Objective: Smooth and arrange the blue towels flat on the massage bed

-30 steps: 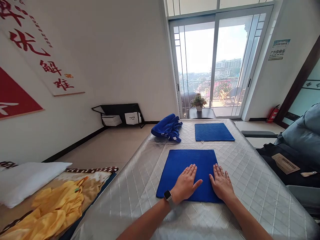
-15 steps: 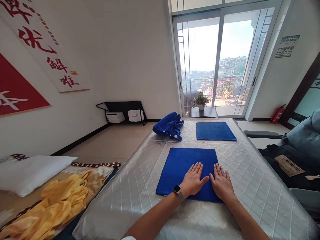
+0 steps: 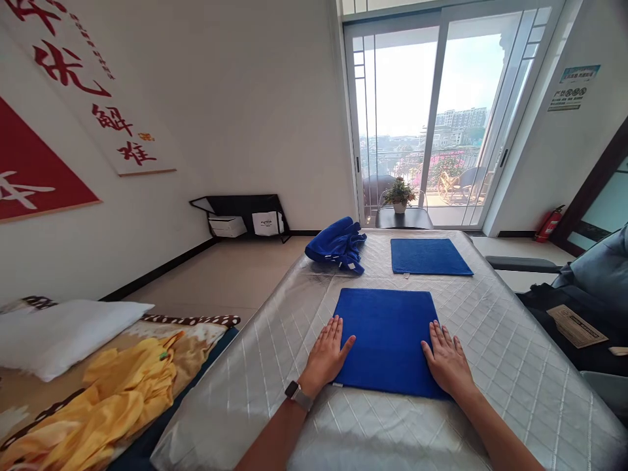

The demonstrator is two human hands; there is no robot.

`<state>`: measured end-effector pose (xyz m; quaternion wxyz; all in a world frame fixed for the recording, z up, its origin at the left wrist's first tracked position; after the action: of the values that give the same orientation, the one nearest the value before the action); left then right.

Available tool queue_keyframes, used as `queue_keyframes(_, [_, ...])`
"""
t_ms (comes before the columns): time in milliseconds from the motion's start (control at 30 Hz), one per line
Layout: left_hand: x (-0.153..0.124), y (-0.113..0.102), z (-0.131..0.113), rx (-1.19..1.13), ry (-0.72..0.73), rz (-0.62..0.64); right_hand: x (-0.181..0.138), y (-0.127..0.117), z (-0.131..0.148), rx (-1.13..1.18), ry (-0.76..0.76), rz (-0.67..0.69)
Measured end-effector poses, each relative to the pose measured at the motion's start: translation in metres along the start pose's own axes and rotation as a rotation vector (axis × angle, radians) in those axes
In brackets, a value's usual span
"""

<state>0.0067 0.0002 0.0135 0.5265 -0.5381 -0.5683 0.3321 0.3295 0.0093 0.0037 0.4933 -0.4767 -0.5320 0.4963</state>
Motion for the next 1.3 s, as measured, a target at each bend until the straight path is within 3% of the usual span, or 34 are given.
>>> queue_keyframes(267, [0.000,-0.001,0.001,-0.024,0.018,-0.013,-0.005,-0.012,0.002,-0.010,0.014,0.041])
queue_keyframes(467, [-0.001,0.002,0.003,-0.021,0.032,-0.022,-0.034,-0.011,-0.001,-0.007,0.005,0.108])
queue_keyframes(700, [-0.001,0.002,0.004,-0.009,0.052,-0.032,-0.060,-0.009,0.003,-0.012,0.003,0.032])
queue_keyframes(867, [0.000,-0.015,-0.001,-0.011,0.018,-0.035,-0.060,-0.012,0.004,0.016,0.001,0.014])
queue_keyframes(967, [-0.007,-0.025,-0.035,-0.031,0.117,0.021,-0.061,-0.012,0.004,0.025,-0.009,0.014])
queue_keyframes(1100, [-0.029,-0.024,-0.122,-0.105,0.380,0.148,-0.062,-0.011,0.003,0.064,-0.019,0.005])
queue_keyframes(1200, [-0.035,-0.016,-0.188,-0.166,0.513,0.186,-0.064,-0.010,0.003,0.064,-0.032,-0.011])
queue_keyframes(1300, [-0.026,0.002,-0.231,-0.204,0.537,0.218,-0.065,-0.008,0.004,0.039,-0.080,-0.008])
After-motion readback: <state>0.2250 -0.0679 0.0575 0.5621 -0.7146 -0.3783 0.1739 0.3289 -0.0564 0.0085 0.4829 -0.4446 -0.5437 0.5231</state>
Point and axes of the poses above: each hand's wrist, its own x-axis towards the middle knuckle, its own y-axis out of the palm, z = x × y, the point moved 8 cm from there along x, towards the middle knuckle, and after that the axes turned 5 degrees about -x, right-handed, at the moved point
